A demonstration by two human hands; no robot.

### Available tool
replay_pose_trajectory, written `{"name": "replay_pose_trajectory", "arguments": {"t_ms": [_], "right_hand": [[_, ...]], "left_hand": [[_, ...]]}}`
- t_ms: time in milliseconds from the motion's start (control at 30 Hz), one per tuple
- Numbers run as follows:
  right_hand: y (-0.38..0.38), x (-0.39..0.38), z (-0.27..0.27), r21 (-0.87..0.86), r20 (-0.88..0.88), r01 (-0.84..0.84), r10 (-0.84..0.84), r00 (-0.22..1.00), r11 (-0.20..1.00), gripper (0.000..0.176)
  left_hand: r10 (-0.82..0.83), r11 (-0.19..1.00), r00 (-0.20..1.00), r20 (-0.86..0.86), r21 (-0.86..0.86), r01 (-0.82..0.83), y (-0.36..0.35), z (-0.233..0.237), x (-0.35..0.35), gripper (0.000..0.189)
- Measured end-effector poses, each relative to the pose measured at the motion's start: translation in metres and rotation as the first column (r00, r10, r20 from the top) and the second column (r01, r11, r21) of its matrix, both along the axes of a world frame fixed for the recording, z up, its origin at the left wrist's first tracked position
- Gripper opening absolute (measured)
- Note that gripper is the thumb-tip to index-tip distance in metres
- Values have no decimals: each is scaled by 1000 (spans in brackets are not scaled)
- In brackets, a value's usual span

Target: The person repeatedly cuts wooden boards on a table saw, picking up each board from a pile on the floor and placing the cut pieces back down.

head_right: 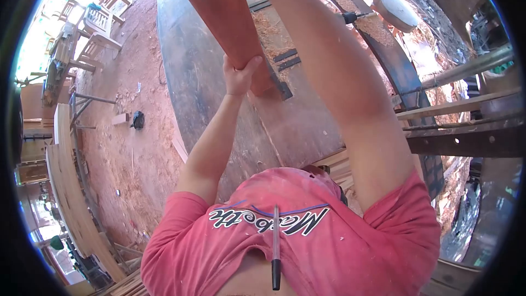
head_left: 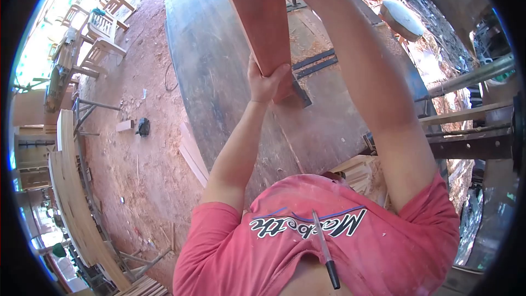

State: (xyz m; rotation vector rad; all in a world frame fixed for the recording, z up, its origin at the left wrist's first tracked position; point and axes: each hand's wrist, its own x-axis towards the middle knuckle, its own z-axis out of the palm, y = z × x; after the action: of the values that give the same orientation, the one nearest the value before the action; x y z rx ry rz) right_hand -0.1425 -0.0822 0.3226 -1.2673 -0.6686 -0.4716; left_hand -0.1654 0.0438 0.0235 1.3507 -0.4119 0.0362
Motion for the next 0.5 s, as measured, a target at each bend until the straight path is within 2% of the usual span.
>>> {"name": "replay_pose_trajectory", "arguments": {"t_ms": [100,167,267,367,500], "right_hand": [[6,-12,-13,51,-85,32,-28,996,998,43],[7,-14,-11,-72,-161,246,-255,954,967,40],[8,-8,-13,-65,-92,292,-298,950,954,40],[8,-6,-10,-94,-215,291,-305,928,952,43],[6,6,-12,-130,-216,312,-334,917,941,44]], "left_hand": [[21,999,998,54,-32,-19,-5,-10,-9,74],[44,999,997,64,19,-45,-5,-14,-8,74],[81,995,994,75,46,-85,-9,-13,-1,73],[87,996,994,66,26,-89,-8,-15,6,73],[77,997,991,107,-6,-77,-10,-14,17,72]]}}
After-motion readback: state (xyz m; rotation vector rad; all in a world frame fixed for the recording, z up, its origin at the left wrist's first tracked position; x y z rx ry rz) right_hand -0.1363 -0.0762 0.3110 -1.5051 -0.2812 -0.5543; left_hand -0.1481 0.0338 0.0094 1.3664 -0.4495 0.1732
